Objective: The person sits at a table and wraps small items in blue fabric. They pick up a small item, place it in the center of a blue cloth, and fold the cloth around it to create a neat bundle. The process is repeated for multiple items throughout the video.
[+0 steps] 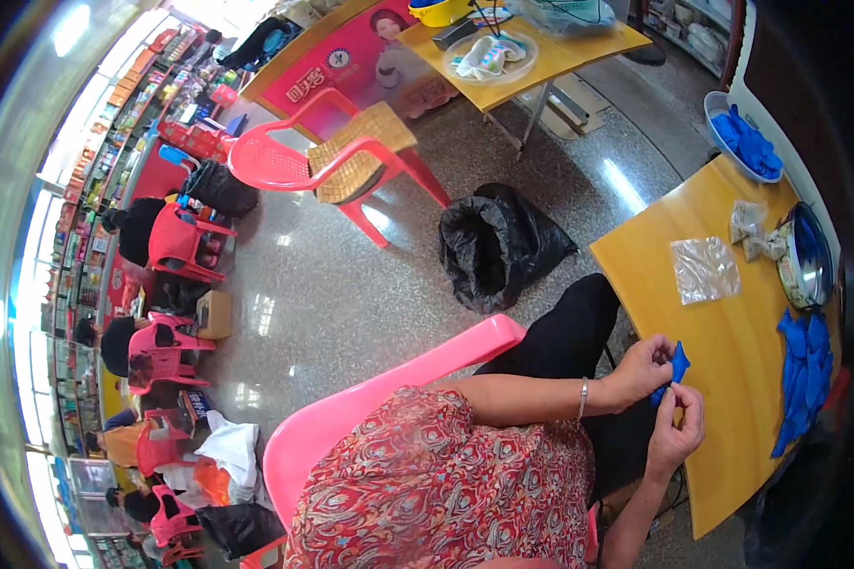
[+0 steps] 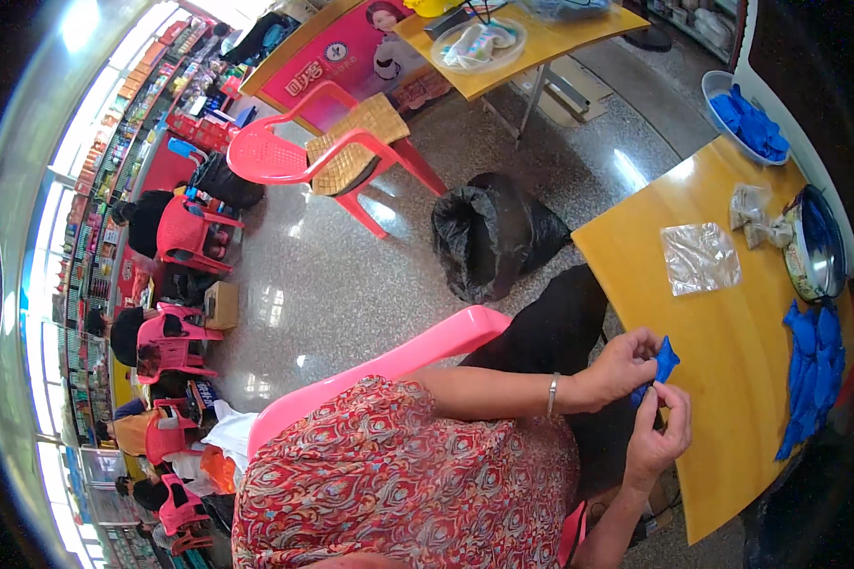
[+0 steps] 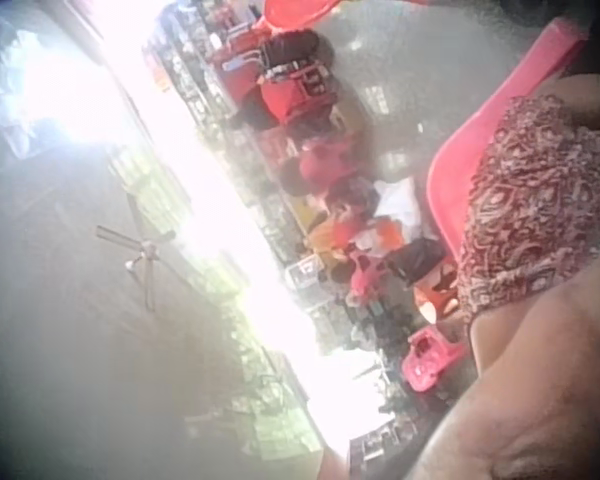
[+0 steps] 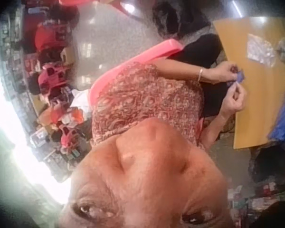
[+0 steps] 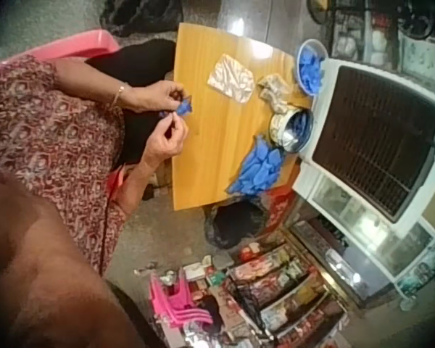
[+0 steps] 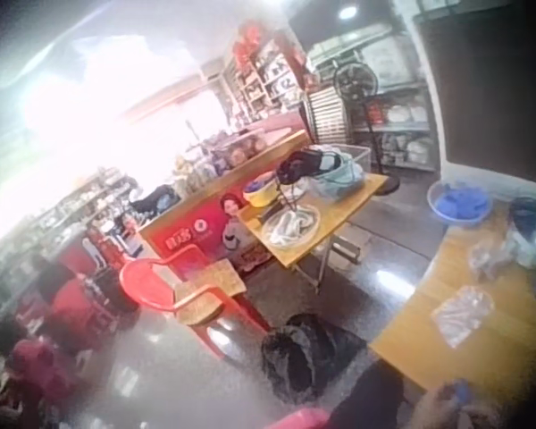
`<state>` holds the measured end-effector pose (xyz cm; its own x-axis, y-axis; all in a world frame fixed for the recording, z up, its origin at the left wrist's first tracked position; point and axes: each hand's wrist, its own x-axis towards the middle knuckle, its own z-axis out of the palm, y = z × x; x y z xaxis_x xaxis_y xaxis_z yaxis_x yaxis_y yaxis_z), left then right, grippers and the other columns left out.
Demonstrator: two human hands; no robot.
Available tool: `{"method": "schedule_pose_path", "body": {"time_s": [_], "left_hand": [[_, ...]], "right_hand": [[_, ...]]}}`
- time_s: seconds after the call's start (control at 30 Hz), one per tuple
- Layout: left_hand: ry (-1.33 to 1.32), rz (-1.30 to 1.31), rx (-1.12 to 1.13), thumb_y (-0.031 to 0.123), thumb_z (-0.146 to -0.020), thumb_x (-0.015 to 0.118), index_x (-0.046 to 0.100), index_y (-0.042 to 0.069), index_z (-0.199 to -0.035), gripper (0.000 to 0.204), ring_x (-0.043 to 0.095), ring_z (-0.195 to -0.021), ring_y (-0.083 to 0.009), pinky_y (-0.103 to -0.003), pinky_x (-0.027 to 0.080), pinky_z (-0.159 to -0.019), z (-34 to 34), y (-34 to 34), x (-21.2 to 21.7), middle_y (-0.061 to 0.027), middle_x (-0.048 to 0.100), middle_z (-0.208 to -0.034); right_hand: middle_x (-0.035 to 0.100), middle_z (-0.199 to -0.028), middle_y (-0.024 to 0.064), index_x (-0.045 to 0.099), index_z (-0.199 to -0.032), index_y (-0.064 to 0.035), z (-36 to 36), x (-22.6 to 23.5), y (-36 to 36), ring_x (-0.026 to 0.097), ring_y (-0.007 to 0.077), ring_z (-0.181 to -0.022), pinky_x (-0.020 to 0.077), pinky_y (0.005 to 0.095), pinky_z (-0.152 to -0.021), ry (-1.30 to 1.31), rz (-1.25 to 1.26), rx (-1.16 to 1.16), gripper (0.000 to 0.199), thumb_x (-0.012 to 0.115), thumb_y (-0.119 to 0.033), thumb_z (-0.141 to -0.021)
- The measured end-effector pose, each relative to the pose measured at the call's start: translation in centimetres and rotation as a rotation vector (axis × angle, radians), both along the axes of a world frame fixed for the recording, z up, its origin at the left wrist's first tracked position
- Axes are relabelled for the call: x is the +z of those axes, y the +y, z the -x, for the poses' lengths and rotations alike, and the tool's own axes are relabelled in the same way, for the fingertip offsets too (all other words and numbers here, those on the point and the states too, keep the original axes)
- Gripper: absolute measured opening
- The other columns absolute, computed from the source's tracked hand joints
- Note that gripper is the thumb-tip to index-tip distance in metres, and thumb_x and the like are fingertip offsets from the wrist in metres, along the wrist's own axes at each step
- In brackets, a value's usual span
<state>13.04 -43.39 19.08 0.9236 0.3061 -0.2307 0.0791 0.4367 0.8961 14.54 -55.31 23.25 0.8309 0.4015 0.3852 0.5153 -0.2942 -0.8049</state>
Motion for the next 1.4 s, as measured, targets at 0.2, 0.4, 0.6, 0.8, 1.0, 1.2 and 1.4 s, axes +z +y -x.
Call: {"method": "schedule_pose_path", "body": {"time_s": [0.2, 0.4, 0.6, 0.8, 1.0, 1.2, 1.4], "left_hand": [[-0.059, -0.294, 0.017, 0.004, -0.083, 0.059, 0.049, 0.002, -0.123, 0.041, 0.055, -0.076, -0.0091, -0.025, 0.048, -0.066, 0.7, 0.9, 2.2, -0.0051, 0.058, -0.088], [-0.236, -0.629, 0.186, 0.000, -0.080, 0.059, 0.054, 0.004, -0.122, 0.042, 0.059, -0.075, -0.0116, -0.027, 0.051, -0.065, -0.8, 1.5, 0.5, -0.0078, 0.059, -0.087], [-0.147, -0.288, 0.153, -0.002, -0.084, 0.054, 0.048, 0.004, -0.131, 0.048, 0.058, -0.065, -0.0076, -0.022, 0.051, -0.054, -0.5, 1.1, 3.1, -0.0048, 0.056, -0.082], [-0.139, -0.440, 0.091, -0.002, -0.080, 0.056, 0.058, 0.004, -0.115, 0.036, 0.057, -0.079, -0.0104, -0.022, 0.050, -0.065, 0.0, 1.3, 3.7, -0.0064, 0.053, -0.094], [-0.081, -0.449, -0.037, -0.003, -0.078, 0.055, 0.062, 0.001, -0.102, 0.026, 0.055, -0.089, -0.0095, -0.021, 0.046, -0.072, -0.1, 2.2, 3.6, -0.0082, 0.058, -0.108], [-0.203, -0.277, -0.161, 0.001, -0.084, 0.060, 0.058, -0.002, -0.107, 0.024, 0.056, -0.084, -0.0081, -0.021, 0.046, -0.078, 0.5, 2.8, 4.0, -0.0040, 0.061, -0.101], [-0.053, -0.291, -0.171, 0.004, -0.083, 0.065, 0.058, -0.002, -0.108, 0.027, 0.056, -0.086, -0.0080, -0.021, 0.046, -0.078, 0.5, 2.8, 4.7, -0.0032, 0.061, -0.100]], "right_hand": [[0.061, -0.084, 0.0130, 0.060, -0.087, 0.0015, -0.2, 0.3, -0.5, 0.060, 0.0268, -0.077, 0.0488, 0.0333, -0.070, -0.097, 0.038, 0.003, 0.006, 0.061, 0.004, -0.082], [0.063, -0.086, 0.0125, 0.062, -0.091, 0.0015, -1.3, 0.0, -0.3, 0.061, 0.0226, -0.079, 0.0489, 0.0307, -0.073, 0.000, -0.010, -0.050, 0.008, 0.063, 0.001, -0.082], [0.063, -0.092, 0.0128, 0.061, -0.103, -0.0009, -0.5, 1.5, 0.4, 0.063, 0.0266, -0.080, 0.0512, 0.0321, -0.074, -0.133, -0.024, -0.033, 0.030, 0.072, -0.002, -0.074], [0.064, -0.089, 0.0116, 0.064, -0.094, -0.0023, -0.9, 0.3, -0.4, 0.064, 0.0244, -0.080, 0.0515, 0.0306, -0.070, -0.249, -0.079, -0.117, 0.023, 0.070, 0.003, -0.072], [0.065, -0.088, 0.0109, 0.065, -0.092, -0.0037, -0.8, 0.4, -0.6, 0.064, 0.0242, -0.081, 0.0510, 0.0296, -0.070, -0.261, -0.103, -0.052, 0.021, 0.068, 0.005, -0.073], [0.065, -0.089, 0.0104, 0.065, -0.094, -0.0038, -1.1, 0.4, -1.1, 0.065, 0.0213, -0.080, 0.0510, 0.0284, -0.071, -0.110, -0.120, -0.085, 0.020, 0.068, 0.002, -0.075], [0.066, -0.091, 0.0097, 0.064, -0.093, -0.0035, -0.9, -0.1, -1.3, 0.065, 0.0199, -0.081, 0.0513, 0.0281, -0.073, -0.051, -0.149, -0.077, 0.017, 0.069, 0.000, -0.077]]}}
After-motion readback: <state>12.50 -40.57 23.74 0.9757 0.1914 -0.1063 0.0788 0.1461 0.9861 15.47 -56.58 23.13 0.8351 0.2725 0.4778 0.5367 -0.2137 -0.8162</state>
